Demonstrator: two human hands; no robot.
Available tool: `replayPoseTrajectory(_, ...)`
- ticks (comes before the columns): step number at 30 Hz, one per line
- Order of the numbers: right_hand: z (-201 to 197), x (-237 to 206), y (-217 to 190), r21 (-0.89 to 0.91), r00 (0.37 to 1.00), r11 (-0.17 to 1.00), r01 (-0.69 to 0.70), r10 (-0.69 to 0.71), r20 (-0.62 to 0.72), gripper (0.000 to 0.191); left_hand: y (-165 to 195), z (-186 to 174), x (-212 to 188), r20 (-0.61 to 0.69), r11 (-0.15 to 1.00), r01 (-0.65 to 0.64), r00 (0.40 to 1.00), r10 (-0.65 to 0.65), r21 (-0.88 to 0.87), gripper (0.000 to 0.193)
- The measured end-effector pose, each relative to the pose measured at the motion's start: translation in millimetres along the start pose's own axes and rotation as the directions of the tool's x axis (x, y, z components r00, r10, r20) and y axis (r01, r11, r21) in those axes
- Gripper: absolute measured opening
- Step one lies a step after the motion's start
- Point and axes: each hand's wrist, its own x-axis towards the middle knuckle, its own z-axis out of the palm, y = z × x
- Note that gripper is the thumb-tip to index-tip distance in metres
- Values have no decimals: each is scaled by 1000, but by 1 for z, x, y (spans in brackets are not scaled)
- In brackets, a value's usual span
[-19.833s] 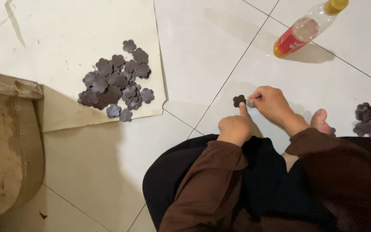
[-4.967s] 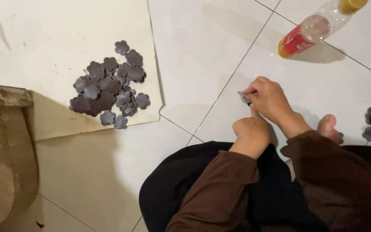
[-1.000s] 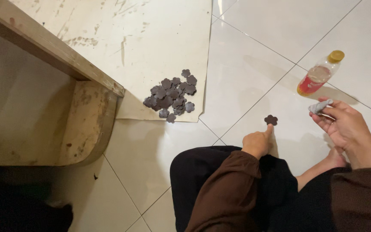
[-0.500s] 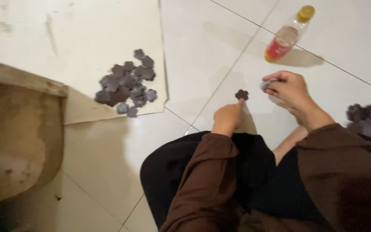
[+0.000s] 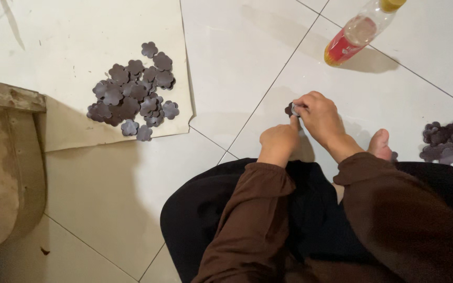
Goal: The person sits on the floor and cleans dark, flower-shaped decorative pieces one by one using a small white cloth. They pick up each piece, wipe it thoroughly, and place it back down, repeating the process for multiple items.
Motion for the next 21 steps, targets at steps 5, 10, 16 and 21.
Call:
replayPoseTrajectory(5,8,0,-1,-291,970,935,203,-232,-69,4,8,1,-3,47,1000,12,999,-12,7,88)
replayPoseTrajectory(10,3,1,5,-247,989,958,147,-145,27,12,13,6,0,37,999,29,999,-27,-39,79)
replayPoseTrajectory(16,6,4,10,-242,979,951,194,-203,-14,9,10,7,2,9,997,32,999,-31,-65,73)
replayPoseTrajectory(21,9,-6,12,-280,974,935,217,-227,-4,13,-5,10,1,-152,996,1,988,-16,-93,61)
